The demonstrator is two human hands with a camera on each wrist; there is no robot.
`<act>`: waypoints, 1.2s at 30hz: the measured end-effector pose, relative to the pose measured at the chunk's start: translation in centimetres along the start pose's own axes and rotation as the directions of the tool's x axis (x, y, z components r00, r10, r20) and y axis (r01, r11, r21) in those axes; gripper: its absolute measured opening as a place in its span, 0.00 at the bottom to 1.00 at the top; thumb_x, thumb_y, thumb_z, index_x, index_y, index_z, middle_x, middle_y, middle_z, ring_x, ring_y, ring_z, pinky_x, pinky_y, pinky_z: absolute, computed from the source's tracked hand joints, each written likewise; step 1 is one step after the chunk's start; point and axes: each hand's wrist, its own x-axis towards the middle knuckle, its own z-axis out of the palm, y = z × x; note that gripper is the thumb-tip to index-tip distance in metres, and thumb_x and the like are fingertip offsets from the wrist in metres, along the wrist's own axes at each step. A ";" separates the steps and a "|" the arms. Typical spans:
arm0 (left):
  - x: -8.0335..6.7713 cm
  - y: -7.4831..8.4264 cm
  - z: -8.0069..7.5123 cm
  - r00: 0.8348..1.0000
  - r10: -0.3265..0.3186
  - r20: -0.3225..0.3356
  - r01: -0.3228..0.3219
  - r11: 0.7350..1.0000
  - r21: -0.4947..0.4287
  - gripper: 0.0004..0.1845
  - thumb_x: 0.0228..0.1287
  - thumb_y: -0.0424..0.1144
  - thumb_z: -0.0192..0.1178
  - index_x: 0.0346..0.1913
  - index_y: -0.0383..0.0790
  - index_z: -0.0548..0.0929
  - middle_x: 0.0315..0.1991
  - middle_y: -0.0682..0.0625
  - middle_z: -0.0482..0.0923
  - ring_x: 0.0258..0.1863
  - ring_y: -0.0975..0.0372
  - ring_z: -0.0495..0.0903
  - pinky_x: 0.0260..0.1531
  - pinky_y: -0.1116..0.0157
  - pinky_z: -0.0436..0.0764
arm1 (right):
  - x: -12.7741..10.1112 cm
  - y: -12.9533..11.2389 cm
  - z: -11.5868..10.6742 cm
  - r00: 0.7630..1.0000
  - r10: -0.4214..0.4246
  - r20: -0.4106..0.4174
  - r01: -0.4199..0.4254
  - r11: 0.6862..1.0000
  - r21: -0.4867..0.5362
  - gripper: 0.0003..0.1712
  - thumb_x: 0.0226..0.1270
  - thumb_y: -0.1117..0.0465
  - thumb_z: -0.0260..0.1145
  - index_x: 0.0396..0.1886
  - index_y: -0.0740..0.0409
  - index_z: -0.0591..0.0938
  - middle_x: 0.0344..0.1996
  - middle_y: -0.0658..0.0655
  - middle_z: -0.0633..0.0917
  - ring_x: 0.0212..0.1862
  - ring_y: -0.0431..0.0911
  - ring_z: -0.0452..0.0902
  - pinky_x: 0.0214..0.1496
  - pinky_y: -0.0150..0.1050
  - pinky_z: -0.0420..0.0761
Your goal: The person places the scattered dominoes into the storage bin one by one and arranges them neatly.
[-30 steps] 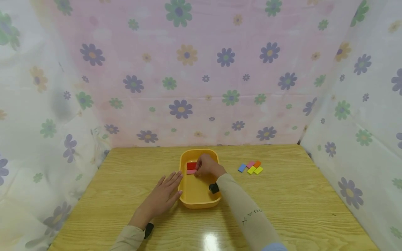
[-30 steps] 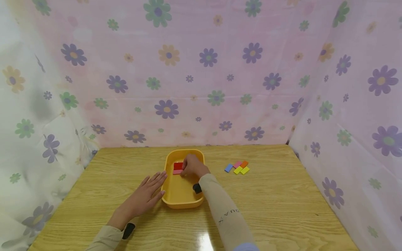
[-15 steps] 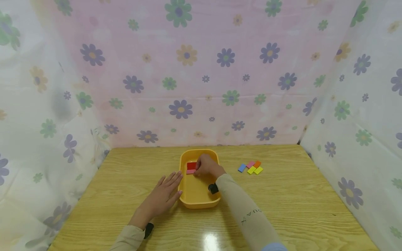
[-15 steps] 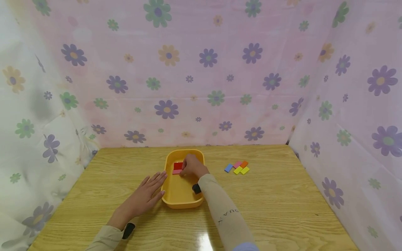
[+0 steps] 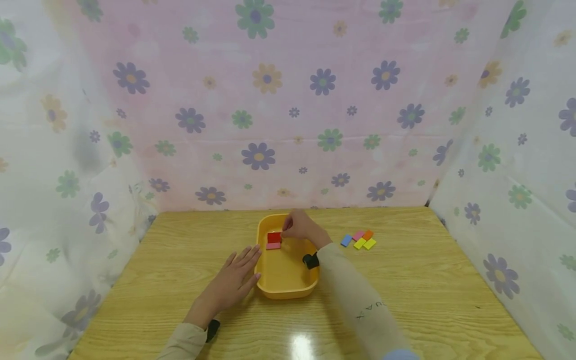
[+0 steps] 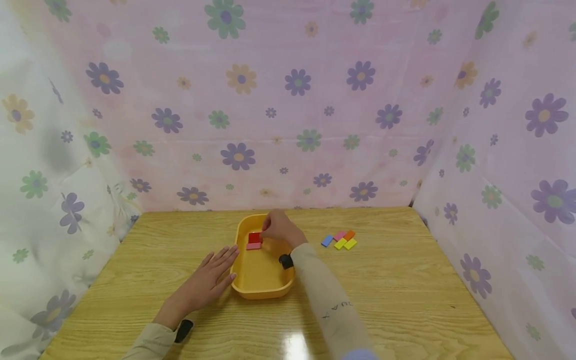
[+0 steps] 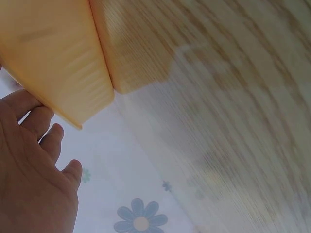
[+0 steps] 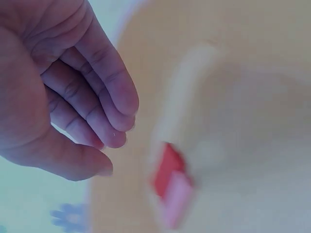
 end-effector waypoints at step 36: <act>0.0 0.2 -0.1 1.000 0.008 -0.010 -0.008 1.000 0.007 0.34 0.80 0.49 0.51 0.80 0.36 0.58 0.81 0.46 0.53 0.80 0.47 0.53 0.77 0.39 0.49 | -15.5 16.4 -9.6 0.943 0.109 -0.314 -0.079 0.991 0.107 0.14 0.69 0.71 0.66 0.51 0.75 0.82 0.46 0.72 0.85 0.44 0.58 0.83 0.47 0.46 0.86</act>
